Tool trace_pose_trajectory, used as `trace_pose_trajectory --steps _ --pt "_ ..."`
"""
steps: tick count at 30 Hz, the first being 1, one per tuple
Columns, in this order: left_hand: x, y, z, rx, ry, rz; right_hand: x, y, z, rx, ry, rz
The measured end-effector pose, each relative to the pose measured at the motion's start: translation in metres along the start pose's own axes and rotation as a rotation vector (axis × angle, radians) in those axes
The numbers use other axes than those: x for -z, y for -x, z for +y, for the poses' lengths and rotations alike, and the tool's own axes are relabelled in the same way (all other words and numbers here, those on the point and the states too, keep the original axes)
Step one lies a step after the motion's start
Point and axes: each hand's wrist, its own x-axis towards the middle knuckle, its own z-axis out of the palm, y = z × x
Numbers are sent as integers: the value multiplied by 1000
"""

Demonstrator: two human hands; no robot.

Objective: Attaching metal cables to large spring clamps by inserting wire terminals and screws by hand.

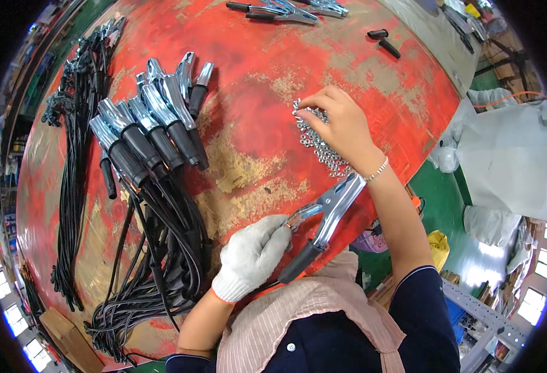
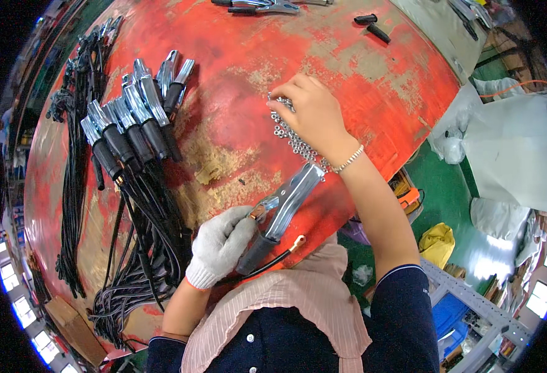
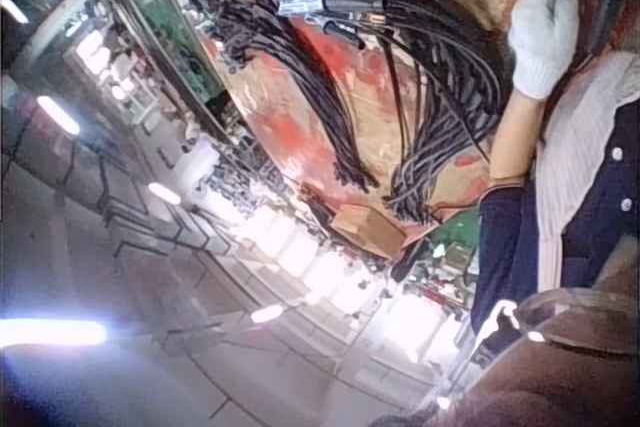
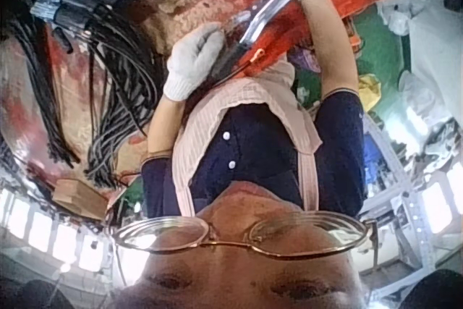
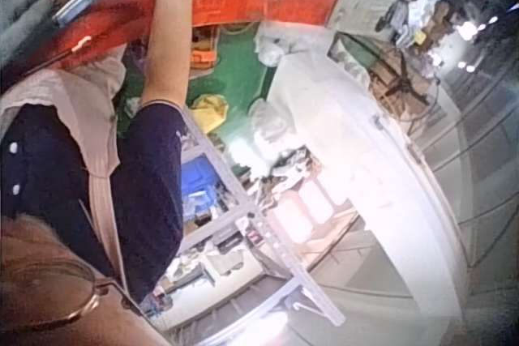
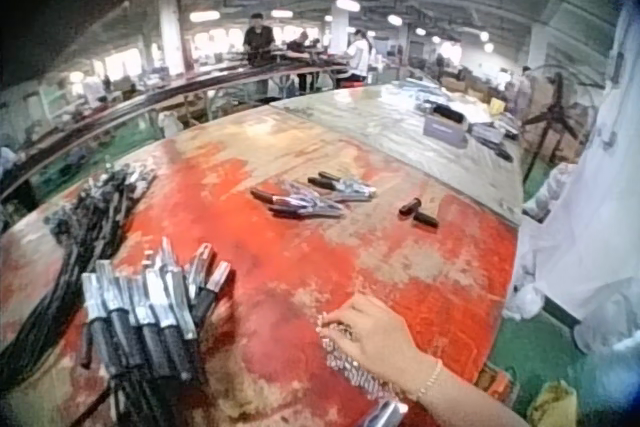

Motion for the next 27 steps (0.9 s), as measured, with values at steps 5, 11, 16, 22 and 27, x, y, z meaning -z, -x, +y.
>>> trace_pose_trajectory --steps 5,11,16,22,27 --pt "2 -1 -4 -12 31 6 -10 -13 2 14 143 -96" --pt "11 4 5 -16 59 13 19 29 -59 -537 -955 -331" --pt "10 8 14 -4 -7 -22 21 84 -70 -709 -1320 -416" --pt "2 14 4 -66 17 -8 13 108 -75 -646 -1419 -261" --pt "4 16 10 -62 -24 -21 18 107 -73 -598 -1342 -340"
